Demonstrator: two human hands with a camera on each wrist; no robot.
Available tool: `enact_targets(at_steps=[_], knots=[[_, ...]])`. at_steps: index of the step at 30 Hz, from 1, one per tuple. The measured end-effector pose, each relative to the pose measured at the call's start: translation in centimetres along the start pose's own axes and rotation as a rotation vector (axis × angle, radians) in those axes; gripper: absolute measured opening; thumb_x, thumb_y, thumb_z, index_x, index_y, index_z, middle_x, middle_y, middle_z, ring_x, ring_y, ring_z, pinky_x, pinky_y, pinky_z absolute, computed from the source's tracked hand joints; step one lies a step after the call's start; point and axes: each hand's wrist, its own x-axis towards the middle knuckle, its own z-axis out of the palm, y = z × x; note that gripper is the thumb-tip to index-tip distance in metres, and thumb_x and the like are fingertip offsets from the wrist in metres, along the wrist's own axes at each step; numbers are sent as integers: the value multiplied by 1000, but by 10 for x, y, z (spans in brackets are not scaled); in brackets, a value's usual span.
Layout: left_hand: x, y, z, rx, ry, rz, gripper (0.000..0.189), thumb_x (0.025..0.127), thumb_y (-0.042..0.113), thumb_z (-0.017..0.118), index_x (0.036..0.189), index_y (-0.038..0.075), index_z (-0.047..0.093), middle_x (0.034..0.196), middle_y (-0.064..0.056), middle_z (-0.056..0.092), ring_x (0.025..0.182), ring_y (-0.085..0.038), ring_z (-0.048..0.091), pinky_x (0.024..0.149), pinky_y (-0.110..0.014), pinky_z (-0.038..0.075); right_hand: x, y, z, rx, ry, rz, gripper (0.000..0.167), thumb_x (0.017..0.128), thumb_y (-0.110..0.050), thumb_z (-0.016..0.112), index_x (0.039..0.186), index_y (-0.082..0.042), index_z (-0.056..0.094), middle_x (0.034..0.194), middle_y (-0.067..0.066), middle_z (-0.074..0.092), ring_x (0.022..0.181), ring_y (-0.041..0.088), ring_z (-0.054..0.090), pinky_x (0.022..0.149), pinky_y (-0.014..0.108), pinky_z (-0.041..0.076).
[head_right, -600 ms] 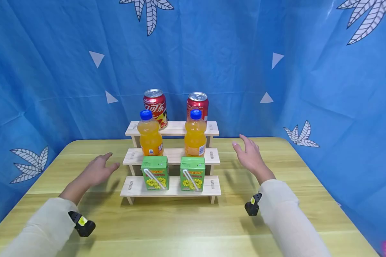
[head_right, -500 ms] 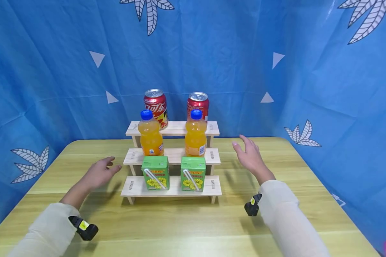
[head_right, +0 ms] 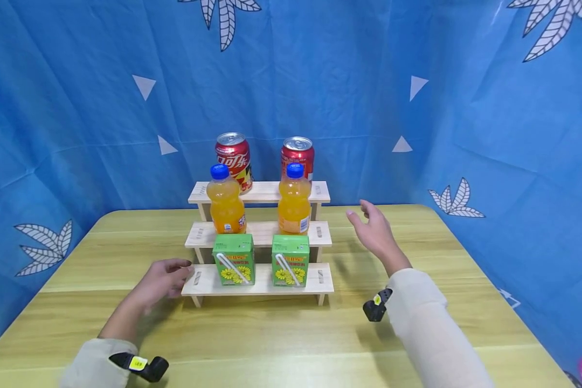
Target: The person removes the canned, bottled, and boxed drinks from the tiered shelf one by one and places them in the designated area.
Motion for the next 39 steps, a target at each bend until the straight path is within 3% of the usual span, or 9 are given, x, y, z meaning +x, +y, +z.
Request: enact_targets(at_steps=[4,10,18,27,39], knots=[[-1,-7,5,-72,-6,-4,53,95,22,54,135,-9,39,113,-21,57,81,-17,60,66,-31,55,-1,-7,-1,37,17,21,80,94,-60,36,150,-5,18,150,22,28,137,39,27,109,56,27],[-3,-14,12,-157,-22,4,50,94,21,56,130,-12,45,94,-12,60,73,-14,57,61,-27,54,-1,-21,-4,113,29,14,84,91,-63,39,149,-6,21,150,18,30,137,36,28,110,54,28],[-4,-15,15,-259,-32,-14,45,95,19,55,126,-12,46,85,-5,60,67,-10,56,55,-20,50,-2,-46,-10,222,65,-43,78,92,-55,49,148,-7,27,148,15,35,134,32,35,108,48,34],[-7,-13,13,-272,-15,-15,43,95,19,55,123,-12,47,85,-6,59,63,-9,55,53,-18,49,8,-77,-10,235,55,-108,73,91,-51,53,148,-11,28,147,11,38,135,28,35,107,47,36],[-8,-16,14,-271,-43,-22,42,96,18,54,126,-11,46,86,-8,59,62,-9,53,52,-16,47,24,-93,-7,223,30,-146,74,89,-49,59,148,-16,29,146,9,39,134,26,37,104,46,40]])
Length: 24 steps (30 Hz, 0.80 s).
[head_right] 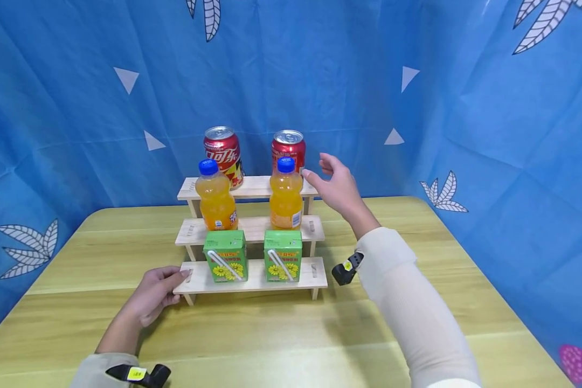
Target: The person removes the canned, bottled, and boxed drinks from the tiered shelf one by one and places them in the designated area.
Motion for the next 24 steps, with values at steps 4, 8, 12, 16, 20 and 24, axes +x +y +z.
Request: enact_targets(at_steps=[4,8,12,16,20,24], knots=[[0,0,-1,-9,-1,4,42,96,18,54,126,-11,46,85,-7,60,61,-8,53,51,-16,47,7,-6,0,21,-21,-23,73,89,-46,61,148,-16,28,145,9,40,133,26,38,105,45,39],[1,0,0,-20,-2,11,40,96,16,55,122,-12,48,82,-7,59,59,-8,52,50,-15,47,13,-11,1,53,-44,-54,68,91,-38,60,148,-16,29,145,10,40,132,27,39,106,45,38],[2,-1,0,-25,-3,13,39,95,16,55,120,-13,48,82,-7,59,59,-8,52,50,-15,47,18,-13,1,92,-77,-68,63,93,-31,59,147,-16,29,144,10,41,132,26,39,108,45,36],[2,-2,1,-26,-2,12,40,96,17,55,122,-12,48,84,-8,60,61,-8,53,51,-16,47,24,-15,2,134,-111,-63,62,94,-27,59,147,-18,30,143,8,43,132,25,39,109,43,35],[3,-3,0,-27,1,12,40,96,18,55,123,-12,48,86,-8,60,62,-9,53,51,-16,47,30,-20,4,136,-136,-59,63,94,-27,59,148,-20,28,144,6,42,133,23,38,109,41,35],[4,-5,0,-29,2,16,40,96,17,55,123,-12,47,85,-7,59,62,-8,53,51,-16,47,35,-24,5,144,-160,-57,64,94,-25,59,148,-21,27,145,5,41,134,23,37,109,42,35]])
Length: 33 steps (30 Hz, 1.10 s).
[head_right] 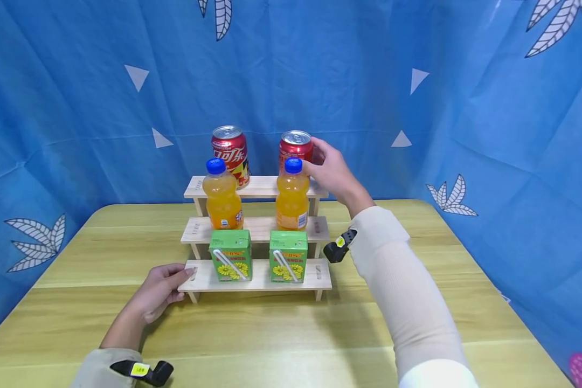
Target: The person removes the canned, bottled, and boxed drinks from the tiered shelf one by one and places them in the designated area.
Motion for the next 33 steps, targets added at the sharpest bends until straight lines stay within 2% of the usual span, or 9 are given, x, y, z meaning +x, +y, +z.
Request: enact_targets(at_steps=[5,10,16,27,33], knots=[[0,0,1,-3,-9,8,40,95,17,54,122,-12,47,85,-7,59,62,-8,53,51,-15,47,2,-1,-1,46,-24,25,64,94,-24,58,149,-21,25,146,6,39,135,24,35,109,43,35],[-1,1,1,-17,-16,13,40,95,16,55,121,-13,46,86,-7,58,62,-8,53,51,-15,48,3,3,1,89,-59,43,57,95,-26,57,146,-19,32,142,6,44,130,24,40,108,43,37],[-3,1,2,-20,7,-9,38,95,15,54,122,-11,47,86,-8,58,62,-9,53,51,-16,47,4,4,2,69,-75,23,56,94,-32,57,143,-18,36,139,6,46,127,24,43,106,43,39],[-3,3,3,-27,-2,-4,40,95,15,55,123,-12,46,86,-8,58,62,-8,53,51,-15,47,5,2,1,1,-45,-5,55,95,-27,56,144,-14,35,139,9,46,127,25,43,105,42,40],[-3,2,3,-25,1,-16,39,95,14,55,123,-11,47,87,-8,58,63,-9,53,51,-16,47,4,2,3,14,-12,-23,52,95,-23,57,142,-13,37,136,9,48,124,24,45,104,40,42]])
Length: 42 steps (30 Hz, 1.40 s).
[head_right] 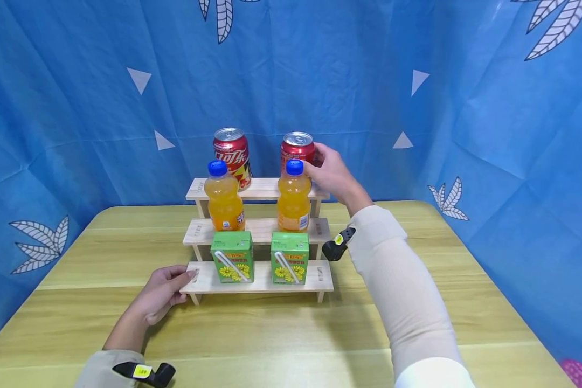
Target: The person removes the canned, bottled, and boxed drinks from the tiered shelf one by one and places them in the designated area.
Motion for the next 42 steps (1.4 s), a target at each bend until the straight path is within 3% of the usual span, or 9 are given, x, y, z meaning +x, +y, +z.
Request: enact_targets(at_steps=[9,19,33,42], knots=[[-1,2,1,2,3,13,39,95,14,54,124,-12,46,87,-8,58,63,-8,53,51,-15,47,-4,6,-6,-16,79,-25,53,93,-28,59,140,-12,40,135,9,51,122,25,47,103,40,43],[4,0,6,3,-5,10,40,96,15,55,125,-11,47,89,-9,58,66,-9,54,52,-16,48,-13,14,-26,-67,189,17,69,87,-46,62,143,-14,36,138,9,48,126,25,46,105,42,40],[2,-3,1,-5,10,15,41,96,14,55,126,-11,45,88,-7,58,64,-9,54,52,-15,48,-34,31,-59,-77,292,53,72,88,-46,61,143,-7,36,140,15,46,126,29,45,106,47,38],[-1,0,0,8,3,9,42,96,16,55,127,-11,44,90,-8,58,67,-9,55,54,-16,49,-52,64,-69,-88,345,106,75,87,-49,61,143,-6,36,138,17,47,122,29,47,104,47,40]])
